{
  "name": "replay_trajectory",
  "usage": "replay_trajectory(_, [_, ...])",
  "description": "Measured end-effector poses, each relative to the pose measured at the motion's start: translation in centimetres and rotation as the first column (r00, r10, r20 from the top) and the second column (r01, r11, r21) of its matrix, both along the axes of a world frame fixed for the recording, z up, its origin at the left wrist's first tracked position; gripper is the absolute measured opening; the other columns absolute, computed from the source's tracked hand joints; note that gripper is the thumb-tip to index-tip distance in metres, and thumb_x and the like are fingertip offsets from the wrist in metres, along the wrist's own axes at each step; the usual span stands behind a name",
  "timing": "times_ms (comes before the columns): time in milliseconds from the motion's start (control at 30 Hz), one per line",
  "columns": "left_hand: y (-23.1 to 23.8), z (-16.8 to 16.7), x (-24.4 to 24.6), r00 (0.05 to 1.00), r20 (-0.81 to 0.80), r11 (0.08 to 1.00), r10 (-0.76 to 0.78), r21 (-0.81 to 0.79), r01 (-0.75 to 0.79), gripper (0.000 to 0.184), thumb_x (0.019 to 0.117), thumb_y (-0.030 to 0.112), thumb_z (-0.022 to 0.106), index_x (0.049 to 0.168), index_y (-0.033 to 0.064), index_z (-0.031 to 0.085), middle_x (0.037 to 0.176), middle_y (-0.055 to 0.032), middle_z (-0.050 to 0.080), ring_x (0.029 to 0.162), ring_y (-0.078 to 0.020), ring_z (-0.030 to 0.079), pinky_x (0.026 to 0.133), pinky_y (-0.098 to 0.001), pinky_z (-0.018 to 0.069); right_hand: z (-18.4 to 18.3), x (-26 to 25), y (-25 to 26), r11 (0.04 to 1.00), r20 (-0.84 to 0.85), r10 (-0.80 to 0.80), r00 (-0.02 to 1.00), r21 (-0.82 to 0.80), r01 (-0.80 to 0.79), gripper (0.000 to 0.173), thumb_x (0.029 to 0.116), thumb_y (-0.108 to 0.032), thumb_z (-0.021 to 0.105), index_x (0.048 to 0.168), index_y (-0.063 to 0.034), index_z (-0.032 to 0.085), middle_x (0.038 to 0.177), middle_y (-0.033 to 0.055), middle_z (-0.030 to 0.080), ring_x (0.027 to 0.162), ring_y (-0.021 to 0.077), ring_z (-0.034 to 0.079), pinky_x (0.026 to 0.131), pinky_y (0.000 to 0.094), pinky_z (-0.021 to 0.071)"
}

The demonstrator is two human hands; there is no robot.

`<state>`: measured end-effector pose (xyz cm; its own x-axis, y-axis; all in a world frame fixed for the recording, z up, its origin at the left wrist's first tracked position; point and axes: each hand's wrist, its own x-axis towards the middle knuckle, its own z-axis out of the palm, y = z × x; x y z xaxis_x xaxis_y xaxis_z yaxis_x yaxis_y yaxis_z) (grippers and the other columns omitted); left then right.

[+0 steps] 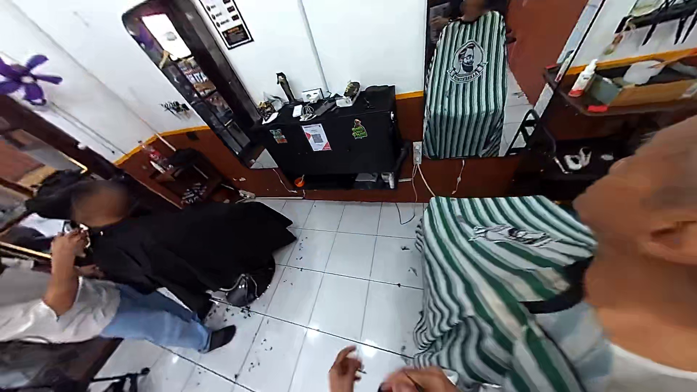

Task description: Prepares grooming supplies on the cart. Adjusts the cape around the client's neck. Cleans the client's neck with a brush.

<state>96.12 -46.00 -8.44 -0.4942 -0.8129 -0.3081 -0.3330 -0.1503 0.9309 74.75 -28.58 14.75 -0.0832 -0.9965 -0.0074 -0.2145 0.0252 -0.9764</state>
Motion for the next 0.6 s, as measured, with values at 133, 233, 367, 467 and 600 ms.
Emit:
replay_trajectory(133, [-3.0,7.6,-4.1,0.935,-0.356,0.999,-0.003,0.047,0.021,0.035,0.0909,0.0,0.053,0.124,-0.0103,0.059,0.107,-0.0053,0.073,0.096,-0.0061,0.07,0.088,-0.029,0.0587,-9.0,4.0,-14.2,0.937,-0.07,-0.195,0.978,-0.307,0.165,0.036,0.1018,-0.012,0.043,0.109,0.0023,0.075,0.118,0.016,0.072,0.116,0.0291,0.064,0.104,0.0441,0.0481])
replay_trajectory(233, [-5.6,10.2,-4.1,0.92,-0.386,0.997,-0.063,0.015,0.075,0.032,0.0893,-0.002,0.05,0.118,-0.0121,0.061,0.099,0.0001,0.075,0.092,-0.0013,0.07,0.091,-0.0263,0.0577,-9.7,3.7,-22.0,0.925,-0.125,-0.273,0.954,-0.308,0.224,0.04,0.0979,-0.018,0.041,0.105,-0.0033,0.078,0.14,0.0128,0.063,0.141,0.0378,0.045,0.109,0.0588,0.0371])
replay_trajectory(367, [-11.5,9.6,-5.8,0.906,-0.398,0.987,-0.145,0.0,0.159,0.032,0.0944,0.003,0.059,0.123,-0.0118,0.058,0.1,-0.006,0.076,0.09,-0.0118,0.074,0.089,-0.0334,0.0615,-12.2,0.6,-28.6,0.954,-0.056,-0.216,0.975,-0.225,0.198,0.038,0.0987,-0.015,0.039,0.103,-0.0015,0.075,0.134,0.0138,0.066,0.135,0.0346,0.051,0.109,0.0567,0.0378])
replay_trajectory(467, [-17.9,8.6,-8.4,0.915,-0.392,0.994,-0.099,-0.003,0.107,0.026,0.0931,-0.001,0.056,0.118,-0.0077,0.058,0.094,-0.0041,0.075,0.085,-0.011,0.073,0.083,-0.0331,0.062,-13.8,-1.8,-33.4,0.979,0.025,-0.081,0.996,-0.184,0.085,0.039,0.1007,-0.012,0.038,0.106,0.0025,0.074,0.128,0.016,0.068,0.128,0.03,0.056,0.113,0.0461,0.038])
replay_trajectory(600, [-25.5,7.9,-12.6,0.923,-0.379,0.99,-0.061,0.093,0.104,0.021,0.0903,-0.004,0.057,0.111,-0.0053,0.063,0.085,-0.0052,0.077,0.076,-0.0134,0.074,0.074,-0.0325,0.0635,-15.1,-6.6,-39.8,0.997,0.027,0.061,0.998,-0.044,-0.06,0.04,0.1067,-0.024,0.045,0.123,0.002,0.07,0.125,0.0199,0.069,0.123,0.0293,0.062,0.111,0.0454,0.042])
